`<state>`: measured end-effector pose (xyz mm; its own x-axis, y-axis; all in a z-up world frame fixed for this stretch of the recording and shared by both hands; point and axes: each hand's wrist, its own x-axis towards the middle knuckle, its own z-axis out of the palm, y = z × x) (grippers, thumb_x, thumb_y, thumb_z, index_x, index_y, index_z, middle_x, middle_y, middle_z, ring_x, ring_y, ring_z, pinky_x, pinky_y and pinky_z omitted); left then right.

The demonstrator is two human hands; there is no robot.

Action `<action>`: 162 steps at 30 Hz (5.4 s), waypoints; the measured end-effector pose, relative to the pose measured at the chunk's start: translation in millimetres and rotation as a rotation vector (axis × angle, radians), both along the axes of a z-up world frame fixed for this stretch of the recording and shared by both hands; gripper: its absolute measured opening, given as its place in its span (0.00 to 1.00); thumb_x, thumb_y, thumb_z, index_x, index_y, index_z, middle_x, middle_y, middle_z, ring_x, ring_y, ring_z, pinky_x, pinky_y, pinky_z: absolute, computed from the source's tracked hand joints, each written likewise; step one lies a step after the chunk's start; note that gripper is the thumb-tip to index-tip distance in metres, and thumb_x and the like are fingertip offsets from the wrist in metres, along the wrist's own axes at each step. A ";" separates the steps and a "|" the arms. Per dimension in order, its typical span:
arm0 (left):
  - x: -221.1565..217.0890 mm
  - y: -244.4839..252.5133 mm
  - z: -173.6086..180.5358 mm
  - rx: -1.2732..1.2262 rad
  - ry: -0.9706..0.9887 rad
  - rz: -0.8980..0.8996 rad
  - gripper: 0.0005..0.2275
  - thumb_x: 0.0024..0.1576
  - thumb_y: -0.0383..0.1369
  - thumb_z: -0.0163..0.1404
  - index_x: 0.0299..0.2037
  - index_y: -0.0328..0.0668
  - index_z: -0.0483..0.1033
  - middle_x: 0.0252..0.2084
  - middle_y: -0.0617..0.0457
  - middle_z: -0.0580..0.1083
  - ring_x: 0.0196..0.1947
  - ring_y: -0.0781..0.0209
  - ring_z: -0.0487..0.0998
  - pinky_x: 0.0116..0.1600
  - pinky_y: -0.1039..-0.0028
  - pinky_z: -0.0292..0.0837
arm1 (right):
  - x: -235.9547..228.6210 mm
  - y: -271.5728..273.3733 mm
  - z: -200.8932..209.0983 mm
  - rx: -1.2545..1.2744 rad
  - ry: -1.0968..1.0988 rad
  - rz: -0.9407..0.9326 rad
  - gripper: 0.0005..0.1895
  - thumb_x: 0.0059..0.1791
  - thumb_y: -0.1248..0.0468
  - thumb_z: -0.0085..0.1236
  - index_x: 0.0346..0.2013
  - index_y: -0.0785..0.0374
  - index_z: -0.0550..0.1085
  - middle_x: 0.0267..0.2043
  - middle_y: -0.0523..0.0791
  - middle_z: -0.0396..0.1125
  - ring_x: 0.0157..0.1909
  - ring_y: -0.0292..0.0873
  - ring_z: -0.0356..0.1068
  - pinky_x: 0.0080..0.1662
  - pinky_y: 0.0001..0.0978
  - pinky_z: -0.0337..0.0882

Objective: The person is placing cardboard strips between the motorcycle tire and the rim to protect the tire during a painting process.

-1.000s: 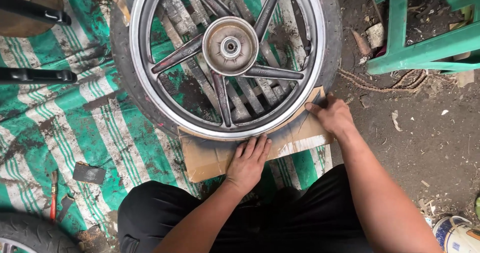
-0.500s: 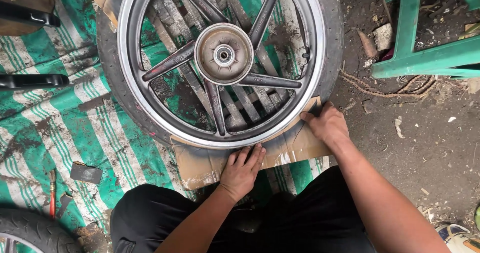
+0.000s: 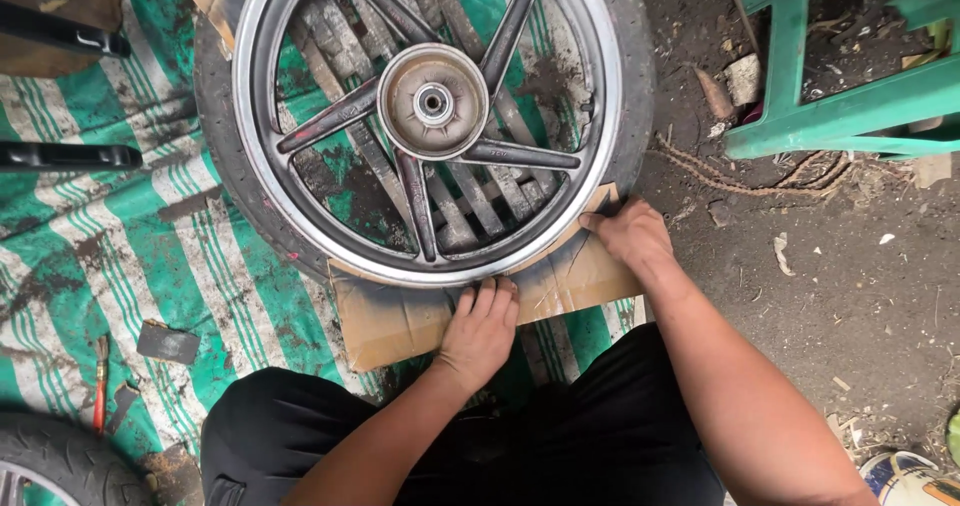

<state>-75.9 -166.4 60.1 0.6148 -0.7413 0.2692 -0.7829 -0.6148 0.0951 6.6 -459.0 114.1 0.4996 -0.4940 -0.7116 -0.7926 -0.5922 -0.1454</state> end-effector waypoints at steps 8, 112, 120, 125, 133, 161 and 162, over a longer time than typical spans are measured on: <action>-0.3 -61.8 -0.4 -0.010 -0.045 -0.041 0.23 0.66 0.29 0.42 0.72 0.31 0.71 0.71 0.34 0.70 0.65 0.38 0.71 0.62 0.56 0.66 | 2.4 -9.4 0.5 0.026 -0.008 0.019 0.51 0.48 0.37 0.68 0.70 0.76 0.73 0.66 0.64 0.73 0.71 0.64 0.71 0.67 0.57 0.74; 8.7 -68.0 -47.5 -0.325 0.061 0.247 0.19 0.66 0.34 0.49 0.68 0.60 0.77 0.71 0.31 0.68 0.70 0.19 0.68 0.65 0.23 0.55 | 21.0 -34.5 -58.3 -0.154 -0.084 0.115 0.23 0.52 0.48 0.61 0.50 0.62 0.87 0.47 0.57 0.82 0.56 0.63 0.81 0.52 0.57 0.84; 27.2 -19.2 37.8 0.102 0.472 0.120 0.54 0.40 0.65 0.70 0.80 0.63 0.61 0.82 0.31 0.54 0.82 0.21 0.51 0.77 0.22 0.38 | -24.3 51.7 40.9 -0.425 -0.314 0.418 0.32 0.51 0.43 0.68 0.60 0.64 0.81 0.61 0.56 0.70 0.60 0.67 0.74 0.59 0.56 0.79; 62.6 114.5 71.7 0.019 0.557 0.573 0.34 0.56 0.61 0.62 0.70 0.58 0.78 0.63 0.43 0.75 0.67 0.33 0.74 0.69 0.41 0.65 | -95.0 179.7 74.9 -0.296 -0.629 0.895 0.39 0.41 0.54 0.76 0.65 0.64 0.78 0.55 0.57 0.70 0.60 0.66 0.70 0.60 0.59 0.72; 70.2 188.3 -12.6 -0.424 1.176 1.174 0.22 0.61 0.57 0.55 0.52 0.53 0.89 0.52 0.49 0.86 0.58 0.45 0.86 0.64 0.52 0.78 | -87.8 223.1 -28.2 -0.417 -0.830 1.302 0.23 0.52 0.62 0.56 0.63 0.59 0.73 0.58 0.56 0.65 0.65 0.64 0.64 0.66 0.72 0.63; 94.5 193.3 -51.8 -0.507 1.072 1.201 0.20 0.61 0.58 0.56 0.39 0.54 0.90 0.46 0.46 0.84 0.56 0.34 0.83 0.61 0.49 0.78 | -76.8 236.0 -43.9 -0.446 -1.017 1.136 0.21 0.49 0.62 0.52 0.56 0.57 0.77 0.41 0.47 0.63 0.50 0.53 0.65 0.70 0.78 0.57; 98.2 195.2 -44.9 -0.614 1.114 1.268 0.22 0.62 0.58 0.53 0.40 0.51 0.90 0.42 0.43 0.85 0.58 0.33 0.83 0.63 0.48 0.76 | -77.0 235.1 -38.7 -0.405 -0.904 1.157 0.25 0.46 0.60 0.58 0.59 0.57 0.76 0.46 0.47 0.64 0.53 0.52 0.65 0.72 0.76 0.56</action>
<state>22.3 28.9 15.3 0.7366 0.3140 -0.5991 0.6746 -0.4055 0.6168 -70.4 -223.9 75.4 0.9168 0.3813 0.1186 0.3832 -0.9237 0.0075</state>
